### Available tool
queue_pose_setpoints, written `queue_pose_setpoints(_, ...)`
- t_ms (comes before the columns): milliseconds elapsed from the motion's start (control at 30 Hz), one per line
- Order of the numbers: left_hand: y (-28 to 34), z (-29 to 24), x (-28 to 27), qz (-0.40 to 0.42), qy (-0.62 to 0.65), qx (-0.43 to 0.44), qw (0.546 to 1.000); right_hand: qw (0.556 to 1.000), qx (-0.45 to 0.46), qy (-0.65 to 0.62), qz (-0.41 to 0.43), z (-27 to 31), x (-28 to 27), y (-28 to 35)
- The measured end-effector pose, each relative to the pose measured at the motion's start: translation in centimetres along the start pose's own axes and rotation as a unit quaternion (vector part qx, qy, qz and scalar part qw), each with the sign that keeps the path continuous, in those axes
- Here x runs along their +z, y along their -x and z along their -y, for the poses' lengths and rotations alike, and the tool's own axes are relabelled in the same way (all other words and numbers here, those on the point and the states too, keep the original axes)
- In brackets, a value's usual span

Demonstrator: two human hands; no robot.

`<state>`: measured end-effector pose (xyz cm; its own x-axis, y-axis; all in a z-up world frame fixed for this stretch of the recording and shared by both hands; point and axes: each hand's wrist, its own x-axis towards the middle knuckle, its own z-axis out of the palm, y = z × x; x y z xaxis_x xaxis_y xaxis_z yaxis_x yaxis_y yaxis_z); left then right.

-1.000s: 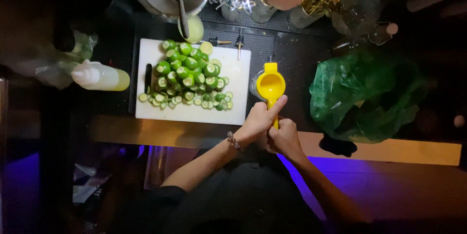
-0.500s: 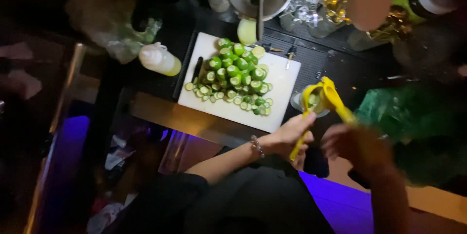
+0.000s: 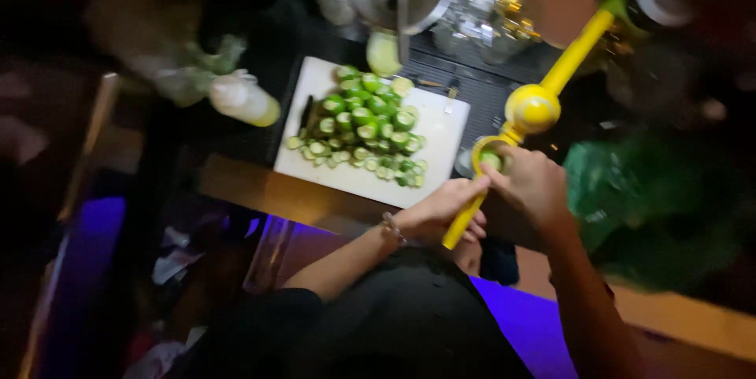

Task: Juicing sliced limes using a manual hand press juicer on a bar counter.

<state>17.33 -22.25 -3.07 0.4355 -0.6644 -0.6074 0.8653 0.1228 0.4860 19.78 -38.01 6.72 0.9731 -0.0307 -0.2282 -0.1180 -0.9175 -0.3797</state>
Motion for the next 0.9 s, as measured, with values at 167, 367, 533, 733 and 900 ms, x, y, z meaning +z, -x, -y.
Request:
queue_pose_setpoints(167, 5.0, -4.5, -8.2, -0.216, -0.444, 0.317, 0.81, 0.991, -0.046, 0.118, 0.042, 0.1, 0.8, -1.1)
queue_pose_setpoints(367, 23.3, -21.2, -26.2, -0.55, -0.179, 0.603, 0.549, 0.972, 0.021, 0.219, 0.085, -1.5, 1.5, -1.8)
queue_pose_setpoints(533, 21.4, -25.3, -49.6, -0.65, -0.684, 0.299, -0.145, 0.973, 0.025, 0.216, 0.078, -2.2, 2.1, -2.2)
queue_pose_setpoints(733, 22.5, -29.4, -53.3, -0.623, -0.527, 0.385, 0.431, 0.972, 0.035, 0.211, 0.099, -1.6, 1.9, -2.2)
queue_pose_setpoints(900, 28.7, -29.9, -40.4, -0.6, -0.56, 0.489, 0.295, 0.974, 0.021, 0.209, 0.079, -1.5, 1.8, -1.8)
